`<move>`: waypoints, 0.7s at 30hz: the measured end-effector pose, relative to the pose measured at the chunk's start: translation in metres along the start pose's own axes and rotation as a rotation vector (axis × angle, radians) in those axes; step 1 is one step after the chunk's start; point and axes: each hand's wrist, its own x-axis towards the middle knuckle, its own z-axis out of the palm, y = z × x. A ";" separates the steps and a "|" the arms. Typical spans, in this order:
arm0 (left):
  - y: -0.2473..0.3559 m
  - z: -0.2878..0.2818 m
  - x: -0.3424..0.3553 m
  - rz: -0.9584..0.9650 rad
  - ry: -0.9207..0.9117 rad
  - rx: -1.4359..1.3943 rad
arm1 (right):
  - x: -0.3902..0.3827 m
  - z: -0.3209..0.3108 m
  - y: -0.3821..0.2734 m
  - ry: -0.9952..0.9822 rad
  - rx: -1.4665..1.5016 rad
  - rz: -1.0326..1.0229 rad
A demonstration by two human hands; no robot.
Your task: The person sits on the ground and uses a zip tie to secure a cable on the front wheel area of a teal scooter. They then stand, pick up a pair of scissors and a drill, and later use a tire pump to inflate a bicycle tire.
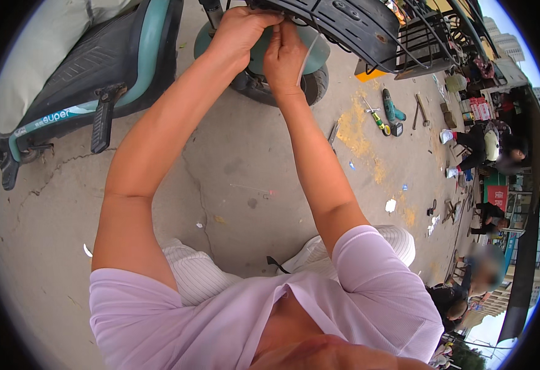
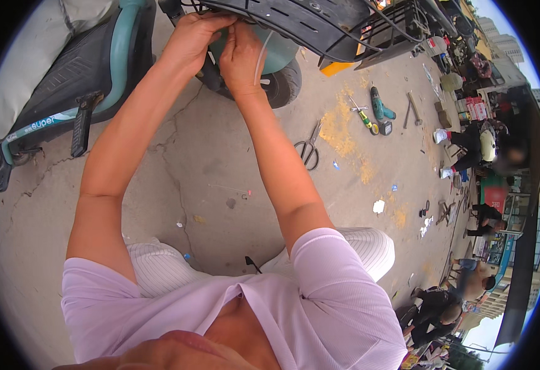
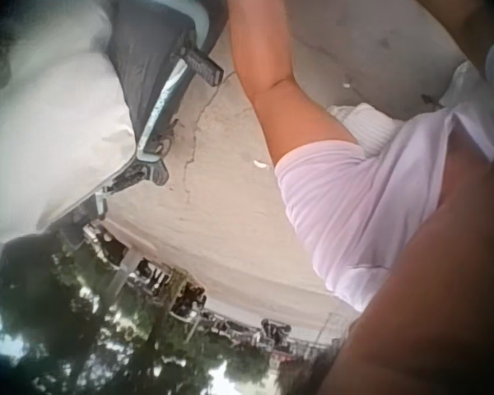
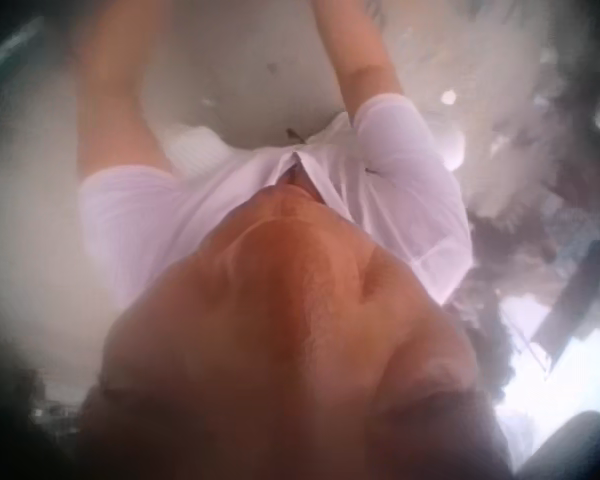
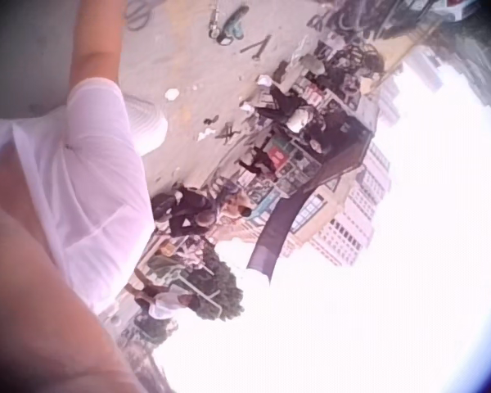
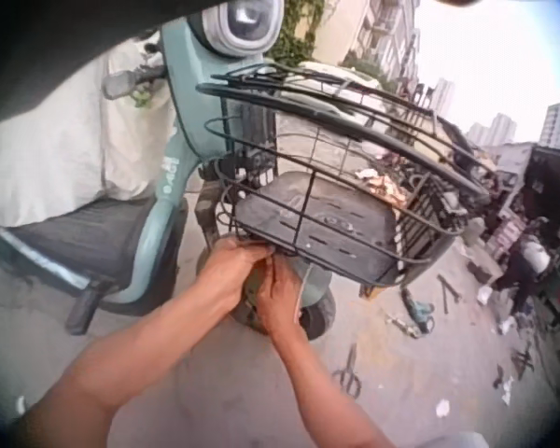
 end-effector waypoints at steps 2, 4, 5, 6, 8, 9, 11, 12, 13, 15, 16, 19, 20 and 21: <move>0.000 0.010 0.005 -0.010 0.056 -0.103 | 0.002 -0.001 0.015 -0.035 -0.078 -0.075; -0.003 0.009 0.010 -0.053 0.027 -0.078 | 0.005 -0.002 0.014 -0.028 -0.083 -0.096; -0.005 0.010 0.011 -0.051 0.032 -0.122 | 0.004 -0.004 0.014 -0.042 -0.097 -0.076; -0.004 0.011 0.012 -0.043 0.027 -0.165 | 0.005 -0.002 0.006 -0.029 -0.023 -0.037; -0.003 0.006 0.012 -0.107 0.024 -0.216 | 0.004 -0.004 -0.010 -0.003 0.119 0.047; 0.001 0.012 0.010 -0.133 0.030 -0.248 | 0.002 -0.012 -0.007 -0.102 0.160 0.269; 0.000 0.004 0.010 -0.165 0.027 -0.254 | 0.003 -0.012 -0.040 -0.128 0.215 0.358; -0.006 0.003 0.014 -0.114 0.017 -0.234 | 0.003 -0.010 -0.042 -0.118 0.179 0.300; -0.013 0.004 0.016 -0.063 0.009 -0.213 | 0.002 -0.007 -0.045 -0.108 0.144 0.247; 0.003 0.010 0.004 -0.126 -0.028 -0.202 | 0.001 -0.010 -0.008 -0.049 -0.097 -0.051; 0.003 0.007 0.004 -0.119 -0.051 -0.177 | 0.004 -0.007 -0.006 -0.016 -0.184 -0.208; 0.004 0.006 0.010 -0.094 -0.093 -0.141 | 0.007 -0.013 0.005 -0.070 -0.199 -0.209; -0.001 0.009 0.007 -0.090 -0.080 -0.156 | 0.005 -0.016 0.014 -0.079 -0.226 -0.218; -0.001 0.011 0.007 -0.074 -0.074 -0.165 | 0.007 -0.017 0.020 -0.109 -0.238 -0.197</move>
